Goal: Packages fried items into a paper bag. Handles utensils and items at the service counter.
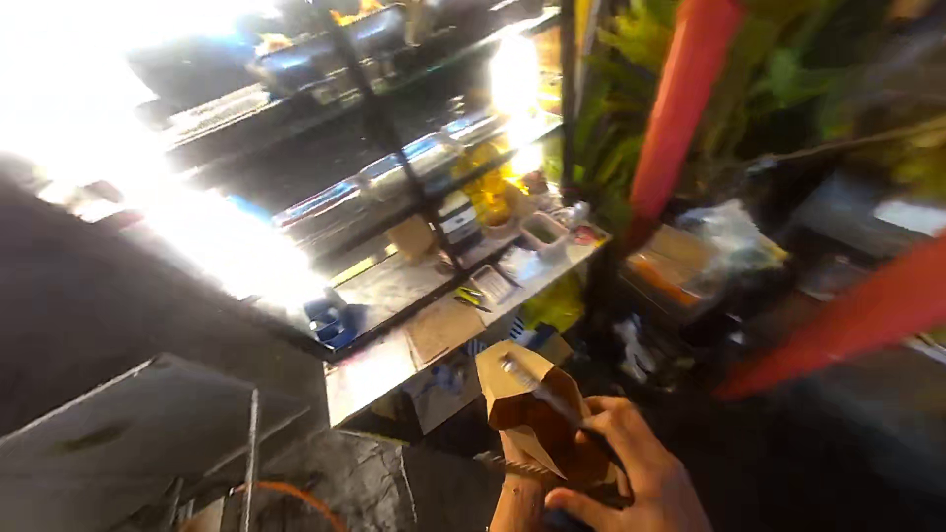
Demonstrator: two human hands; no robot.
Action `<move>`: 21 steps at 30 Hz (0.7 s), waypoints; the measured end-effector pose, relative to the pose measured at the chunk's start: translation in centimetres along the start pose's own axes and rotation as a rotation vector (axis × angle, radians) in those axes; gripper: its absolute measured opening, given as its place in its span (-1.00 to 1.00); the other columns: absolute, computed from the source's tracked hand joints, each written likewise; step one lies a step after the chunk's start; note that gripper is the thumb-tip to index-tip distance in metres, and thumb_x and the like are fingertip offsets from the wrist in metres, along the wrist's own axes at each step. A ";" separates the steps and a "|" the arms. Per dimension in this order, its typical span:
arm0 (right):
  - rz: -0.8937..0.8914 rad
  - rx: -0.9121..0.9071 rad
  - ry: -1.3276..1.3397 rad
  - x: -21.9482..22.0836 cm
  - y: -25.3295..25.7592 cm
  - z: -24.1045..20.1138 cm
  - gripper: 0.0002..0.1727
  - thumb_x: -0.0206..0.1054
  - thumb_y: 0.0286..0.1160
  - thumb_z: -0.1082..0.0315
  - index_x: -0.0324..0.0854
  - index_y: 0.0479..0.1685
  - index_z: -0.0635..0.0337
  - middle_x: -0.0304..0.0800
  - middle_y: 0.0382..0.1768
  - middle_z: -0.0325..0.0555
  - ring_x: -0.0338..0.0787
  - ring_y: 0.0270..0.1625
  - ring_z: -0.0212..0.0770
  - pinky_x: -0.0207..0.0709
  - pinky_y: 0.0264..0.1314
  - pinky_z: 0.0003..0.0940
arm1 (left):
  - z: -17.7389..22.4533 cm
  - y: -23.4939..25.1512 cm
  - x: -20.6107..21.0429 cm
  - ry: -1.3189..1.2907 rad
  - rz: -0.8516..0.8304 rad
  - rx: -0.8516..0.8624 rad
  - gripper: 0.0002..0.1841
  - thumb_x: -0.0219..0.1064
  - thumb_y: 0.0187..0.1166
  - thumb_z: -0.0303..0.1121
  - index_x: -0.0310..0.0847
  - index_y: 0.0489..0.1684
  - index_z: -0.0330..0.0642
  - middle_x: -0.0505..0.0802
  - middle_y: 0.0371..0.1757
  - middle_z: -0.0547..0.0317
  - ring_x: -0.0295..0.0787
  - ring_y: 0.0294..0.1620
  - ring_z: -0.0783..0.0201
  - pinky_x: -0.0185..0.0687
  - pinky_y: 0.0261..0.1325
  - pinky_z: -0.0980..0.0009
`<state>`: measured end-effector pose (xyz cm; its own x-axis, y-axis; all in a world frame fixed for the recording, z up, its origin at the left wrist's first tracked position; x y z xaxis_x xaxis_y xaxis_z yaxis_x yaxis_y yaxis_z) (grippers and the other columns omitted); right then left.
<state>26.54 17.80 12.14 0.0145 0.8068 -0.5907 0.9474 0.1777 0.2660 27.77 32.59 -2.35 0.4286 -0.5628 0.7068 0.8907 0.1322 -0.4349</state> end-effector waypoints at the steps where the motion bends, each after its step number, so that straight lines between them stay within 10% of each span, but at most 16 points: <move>1: -0.047 -0.030 -0.042 2.0 1.3 -0.2 -0.29 0.70 0.02 -0.31 0.78 0.06 0.02 0.63 0.40 0.18 0.82 -0.26 -0.16 0.70 -0.46 -0.21 | 1.0 1.9 -0.9 -0.092 0.038 0.033 -0.53 -0.41 0.89 -0.09 0.45 0.10 -0.07 0.82 -0.22 0.24 0.81 -0.14 0.38 0.80 -0.10 0.34; 8: -0.042 -0.396 -0.207 14.3 11.6 -0.9 -0.76 0.37 0.41 0.07 0.79 -0.24 0.02 0.86 -0.22 -0.21 0.82 -0.47 -0.25 0.66 -0.63 -0.25 | 11.5 6.9 -2.1 -0.244 0.396 0.303 -0.54 -0.33 0.88 -0.09 0.46 0.24 -0.13 0.74 -0.13 0.06 0.68 -0.14 0.27 0.67 -0.07 0.24; 11: -0.185 -0.532 -0.098 18.2 16.4 -3.1 -0.81 0.44 0.22 0.23 0.75 -0.21 0.05 0.81 -0.36 -0.23 0.81 -0.47 -0.25 0.66 -0.59 -0.25 | 13.0 10.6 -4.1 -0.482 0.309 0.313 -0.35 -0.38 0.76 0.27 0.56 -0.06 0.03 0.82 -0.32 0.19 0.82 -0.33 0.34 0.78 -0.35 0.33; 14: -0.331 -0.637 -0.069 21.5 21.7 -4.6 -0.64 0.59 -0.06 0.33 0.71 -0.16 0.08 0.75 -0.46 -0.19 0.79 -0.50 -0.17 0.64 -0.58 -0.17 | 12.1 16.5 -9.3 -0.669 0.136 0.248 -0.23 -0.21 0.57 0.47 0.71 -0.18 -0.02 0.91 -0.30 0.09 0.90 -0.28 0.17 0.85 -0.21 0.16; 19: -0.591 -0.674 0.005 27.6 31.6 -1.3 -0.72 0.49 0.21 0.40 0.70 -0.06 0.23 0.80 -0.37 0.00 0.85 -0.34 -0.01 0.73 -0.31 -0.03 | 13.7 25.2 -18.1 -0.412 0.384 0.246 -0.13 -0.12 0.58 0.48 0.21 0.71 0.04 0.73 0.40 -0.07 0.74 0.32 -0.03 0.72 0.21 -0.10; 21: -0.691 -0.708 0.055 30.0 34.5 1.3 -0.70 0.50 0.15 0.46 0.67 -0.08 0.23 0.80 -0.36 0.02 0.85 -0.31 0.01 0.73 -0.26 -0.01 | 13.9 28.6 -19.0 -0.387 0.507 0.211 -0.09 -0.16 0.57 0.50 0.08 0.79 0.05 0.64 0.48 -0.12 0.65 0.38 -0.06 0.61 0.29 -0.15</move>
<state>60.09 47.34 2.60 -0.5017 0.4204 -0.7560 0.3320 0.9006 0.2806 47.17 58.39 -20.50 0.7900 -0.0616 0.6100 0.5588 0.4816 -0.6751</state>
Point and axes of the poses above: each hand's wrist, its own y-axis towards the middle knuckle, its own x-axis out of the palm, z = x × y, the point moved 6 cm from there along y, towards the middle knuckle
